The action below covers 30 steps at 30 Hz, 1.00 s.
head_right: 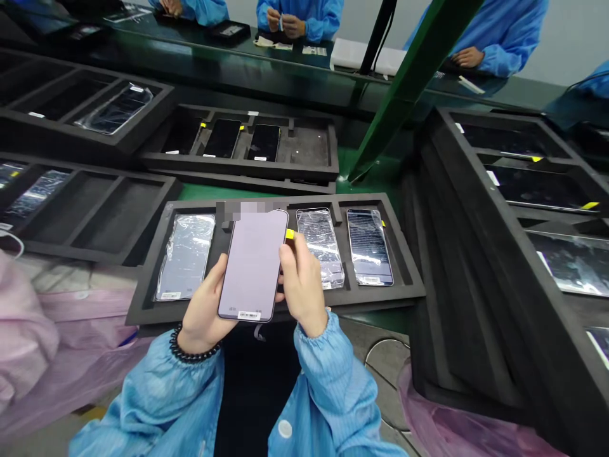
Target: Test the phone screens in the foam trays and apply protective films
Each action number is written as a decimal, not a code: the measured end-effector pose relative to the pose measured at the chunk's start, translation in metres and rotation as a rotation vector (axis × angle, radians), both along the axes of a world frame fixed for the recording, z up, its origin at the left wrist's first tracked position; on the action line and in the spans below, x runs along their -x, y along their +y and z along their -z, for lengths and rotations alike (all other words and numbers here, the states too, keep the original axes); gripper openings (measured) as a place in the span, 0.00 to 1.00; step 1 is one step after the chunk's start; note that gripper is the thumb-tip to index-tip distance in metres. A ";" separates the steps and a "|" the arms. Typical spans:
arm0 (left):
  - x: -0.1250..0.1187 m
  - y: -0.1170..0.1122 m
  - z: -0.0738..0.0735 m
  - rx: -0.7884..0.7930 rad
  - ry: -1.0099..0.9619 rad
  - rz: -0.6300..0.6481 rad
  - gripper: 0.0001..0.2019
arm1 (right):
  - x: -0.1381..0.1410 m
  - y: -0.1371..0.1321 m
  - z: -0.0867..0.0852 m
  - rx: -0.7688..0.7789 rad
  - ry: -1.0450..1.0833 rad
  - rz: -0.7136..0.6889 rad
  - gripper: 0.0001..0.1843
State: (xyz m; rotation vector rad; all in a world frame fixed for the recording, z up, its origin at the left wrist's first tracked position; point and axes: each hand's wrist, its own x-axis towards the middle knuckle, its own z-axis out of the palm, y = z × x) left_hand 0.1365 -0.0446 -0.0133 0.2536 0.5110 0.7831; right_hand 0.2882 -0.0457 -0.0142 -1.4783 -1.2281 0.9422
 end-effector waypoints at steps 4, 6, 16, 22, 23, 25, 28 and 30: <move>0.002 -0.001 0.003 -0.082 -0.013 0.047 0.32 | -0.010 0.009 -0.009 -0.224 -0.370 0.137 0.14; 0.003 -0.002 0.004 -0.097 -0.018 0.069 0.31 | -0.011 0.008 -0.015 -0.365 -0.503 0.141 0.13; 0.017 -0.022 -0.005 -0.171 -0.180 0.140 0.33 | -0.013 -0.027 -0.040 -0.701 -0.486 0.188 0.08; 0.020 -0.043 0.003 -0.140 -0.165 0.153 0.31 | -0.011 -0.028 -0.039 -0.670 -0.644 0.057 0.15; 0.019 -0.046 0.006 -0.125 -0.152 0.124 0.28 | -0.007 -0.032 -0.040 -0.738 -0.659 0.005 0.15; 0.018 -0.052 0.011 -0.090 -0.114 0.052 0.25 | 0.000 -0.041 -0.042 -0.891 -0.649 -0.145 0.14; 0.018 -0.058 0.009 -0.059 -0.070 0.042 0.30 | 0.010 -0.054 -0.043 -1.053 -0.559 -0.233 0.18; 0.019 -0.059 0.002 -0.067 -0.084 0.101 0.35 | 0.014 -0.058 -0.042 -1.089 -0.509 -0.201 0.20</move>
